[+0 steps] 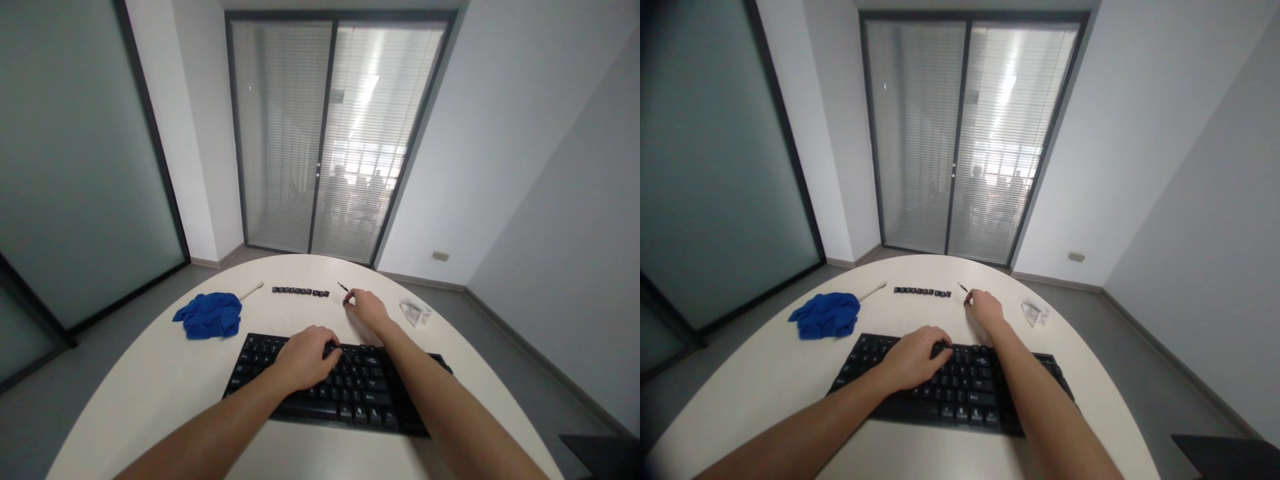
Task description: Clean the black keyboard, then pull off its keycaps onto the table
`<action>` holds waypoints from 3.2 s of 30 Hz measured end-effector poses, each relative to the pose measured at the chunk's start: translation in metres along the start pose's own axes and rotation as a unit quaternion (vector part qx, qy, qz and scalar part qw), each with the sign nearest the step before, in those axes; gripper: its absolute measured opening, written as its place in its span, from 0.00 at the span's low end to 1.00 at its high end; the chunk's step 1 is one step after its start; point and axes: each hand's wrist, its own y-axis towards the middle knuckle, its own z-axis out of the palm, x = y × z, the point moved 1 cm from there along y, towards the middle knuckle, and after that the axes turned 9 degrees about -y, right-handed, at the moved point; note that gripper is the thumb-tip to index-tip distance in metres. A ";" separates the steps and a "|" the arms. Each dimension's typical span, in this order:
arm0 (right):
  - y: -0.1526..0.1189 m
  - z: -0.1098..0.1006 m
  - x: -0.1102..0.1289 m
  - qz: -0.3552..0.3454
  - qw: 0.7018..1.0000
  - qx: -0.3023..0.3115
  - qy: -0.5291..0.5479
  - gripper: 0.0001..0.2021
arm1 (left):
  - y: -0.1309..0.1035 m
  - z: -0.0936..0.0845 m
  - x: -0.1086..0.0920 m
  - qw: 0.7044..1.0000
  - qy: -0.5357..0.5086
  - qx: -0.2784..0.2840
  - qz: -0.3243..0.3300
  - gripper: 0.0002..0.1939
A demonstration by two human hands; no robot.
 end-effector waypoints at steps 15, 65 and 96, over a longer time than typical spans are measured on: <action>0.025 0.008 0.028 -0.006 1.000 0.003 -0.003 0.13 | 0.001 0.001 -0.001 1.000 0.009 0.005 -0.020 0.12; -0.091 -0.023 -0.021 -0.084 0.923 -0.019 0.375 0.20 | -0.001 0.000 -0.006 0.998 0.032 0.044 0.041 0.15; -0.094 -0.026 -0.026 -0.147 0.930 -0.010 0.336 0.20 | -0.002 0.001 -0.004 0.997 0.039 0.046 0.051 0.15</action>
